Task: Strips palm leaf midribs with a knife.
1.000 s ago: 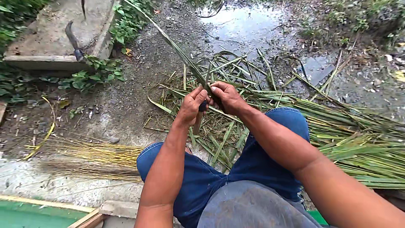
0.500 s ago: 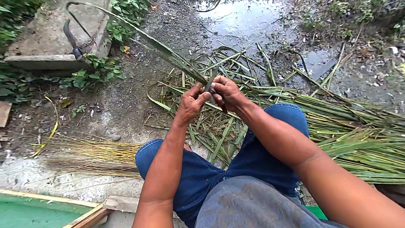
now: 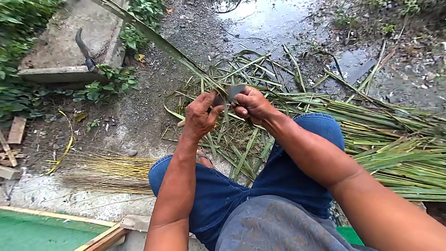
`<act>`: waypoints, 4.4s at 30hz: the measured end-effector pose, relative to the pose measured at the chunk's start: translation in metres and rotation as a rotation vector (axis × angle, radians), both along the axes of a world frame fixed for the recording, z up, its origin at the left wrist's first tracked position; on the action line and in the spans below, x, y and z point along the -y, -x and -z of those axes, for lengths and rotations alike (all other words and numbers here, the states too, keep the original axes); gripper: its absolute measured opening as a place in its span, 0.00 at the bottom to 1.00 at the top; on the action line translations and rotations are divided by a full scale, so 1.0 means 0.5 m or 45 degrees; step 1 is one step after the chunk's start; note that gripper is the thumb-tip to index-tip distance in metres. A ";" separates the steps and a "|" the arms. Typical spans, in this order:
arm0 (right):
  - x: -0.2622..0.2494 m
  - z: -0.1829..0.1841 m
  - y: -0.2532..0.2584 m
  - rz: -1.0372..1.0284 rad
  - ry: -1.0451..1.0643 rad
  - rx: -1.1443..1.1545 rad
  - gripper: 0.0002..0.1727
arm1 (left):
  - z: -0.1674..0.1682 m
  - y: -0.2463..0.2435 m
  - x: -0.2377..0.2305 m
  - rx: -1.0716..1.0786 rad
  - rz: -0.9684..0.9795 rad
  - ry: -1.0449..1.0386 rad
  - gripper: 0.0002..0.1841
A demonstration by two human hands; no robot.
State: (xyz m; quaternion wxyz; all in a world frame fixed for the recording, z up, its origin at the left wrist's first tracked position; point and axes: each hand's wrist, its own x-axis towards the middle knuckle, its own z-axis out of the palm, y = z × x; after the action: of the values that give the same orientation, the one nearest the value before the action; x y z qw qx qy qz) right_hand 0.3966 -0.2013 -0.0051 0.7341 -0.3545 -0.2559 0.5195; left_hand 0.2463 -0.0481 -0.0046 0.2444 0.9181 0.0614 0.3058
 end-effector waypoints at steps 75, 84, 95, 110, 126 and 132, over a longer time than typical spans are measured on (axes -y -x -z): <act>-0.058 -0.058 -0.065 -0.065 0.043 1.733 0.15 | -0.060 0.034 -0.119 0.724 -0.390 0.659 0.30; -0.020 -0.049 -0.094 -0.146 0.132 1.778 0.16 | -0.071 0.076 -0.200 0.935 -0.397 0.787 0.31; -0.009 -0.051 -0.117 -0.123 0.150 1.911 0.16 | -0.073 0.114 -0.247 0.983 -0.530 1.014 0.32; 0.025 -0.063 -0.185 -0.037 0.362 1.906 0.16 | -0.076 0.164 -0.288 1.138 -0.528 1.139 0.32; 0.088 -0.096 -0.253 0.270 0.553 1.930 0.17 | -0.082 0.199 -0.297 1.022 -0.618 1.194 0.21; 0.147 -0.096 -0.352 0.751 0.911 1.649 0.24 | -0.061 0.217 -0.323 1.129 -1.161 1.291 0.23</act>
State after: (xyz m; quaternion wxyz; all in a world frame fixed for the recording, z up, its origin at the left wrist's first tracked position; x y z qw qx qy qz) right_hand 0.5726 -0.2748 0.0429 0.3883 -0.8534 -0.3448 0.0453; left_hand 0.1378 0.1132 0.0258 0.4834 0.3739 0.4579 0.6457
